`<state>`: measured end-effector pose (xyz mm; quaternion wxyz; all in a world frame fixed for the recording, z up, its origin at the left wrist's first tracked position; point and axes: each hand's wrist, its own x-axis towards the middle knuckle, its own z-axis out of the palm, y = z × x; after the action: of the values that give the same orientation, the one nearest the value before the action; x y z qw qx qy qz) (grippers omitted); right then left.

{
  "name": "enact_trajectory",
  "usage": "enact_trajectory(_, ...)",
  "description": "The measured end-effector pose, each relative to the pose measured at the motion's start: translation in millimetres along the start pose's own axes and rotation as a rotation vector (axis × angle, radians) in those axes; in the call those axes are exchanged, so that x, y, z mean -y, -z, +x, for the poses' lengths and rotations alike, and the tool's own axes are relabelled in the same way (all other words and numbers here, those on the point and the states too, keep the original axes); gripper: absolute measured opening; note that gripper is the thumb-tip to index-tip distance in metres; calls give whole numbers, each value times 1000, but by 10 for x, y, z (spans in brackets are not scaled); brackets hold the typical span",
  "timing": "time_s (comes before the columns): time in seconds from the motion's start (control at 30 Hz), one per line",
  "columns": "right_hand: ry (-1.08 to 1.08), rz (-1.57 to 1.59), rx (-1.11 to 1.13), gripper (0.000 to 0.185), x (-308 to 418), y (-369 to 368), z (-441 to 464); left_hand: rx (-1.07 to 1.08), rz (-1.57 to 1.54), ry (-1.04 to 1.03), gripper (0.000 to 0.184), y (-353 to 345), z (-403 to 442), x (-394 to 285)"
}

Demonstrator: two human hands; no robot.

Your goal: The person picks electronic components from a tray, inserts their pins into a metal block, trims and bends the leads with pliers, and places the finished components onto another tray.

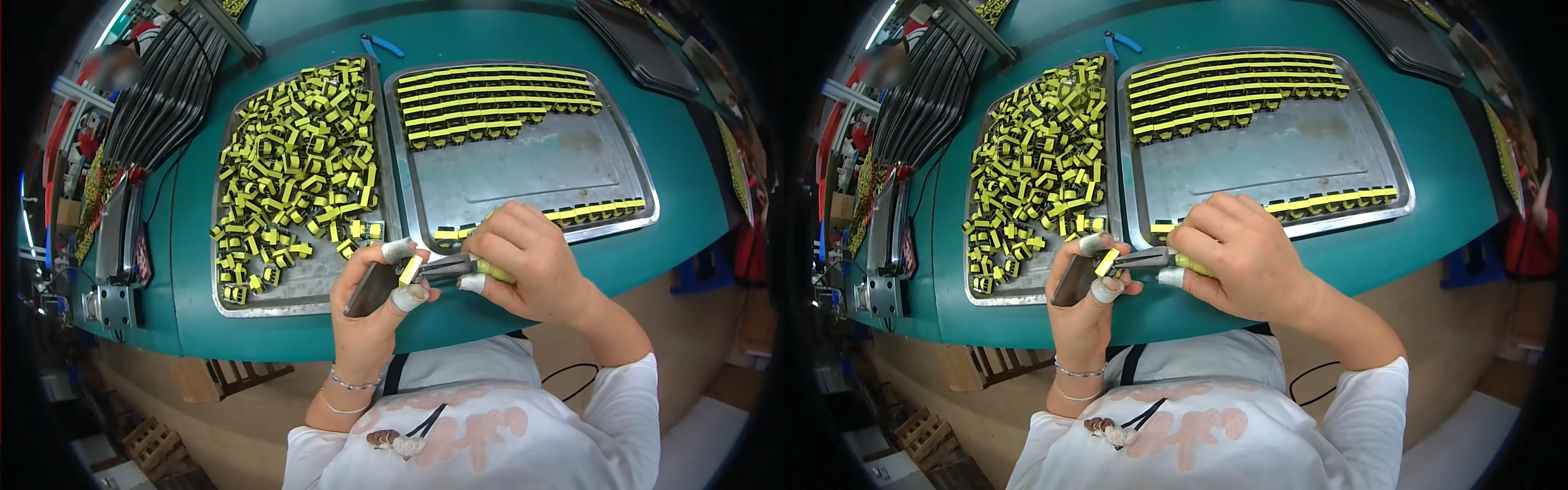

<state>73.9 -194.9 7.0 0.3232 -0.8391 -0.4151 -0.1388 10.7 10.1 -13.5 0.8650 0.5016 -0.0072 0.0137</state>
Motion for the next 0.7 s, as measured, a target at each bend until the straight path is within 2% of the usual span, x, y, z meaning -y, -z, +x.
enact_trajectory(0.33, 5, -142, -54, 23, 46, -115, -103, -41, 153, -102, 34, -63, -16, 39)
enact_trajectory(0.7, -105, 18, -74, 24, 102, -26, -72, -137, 162, -89, 36, -154, -12, 9)
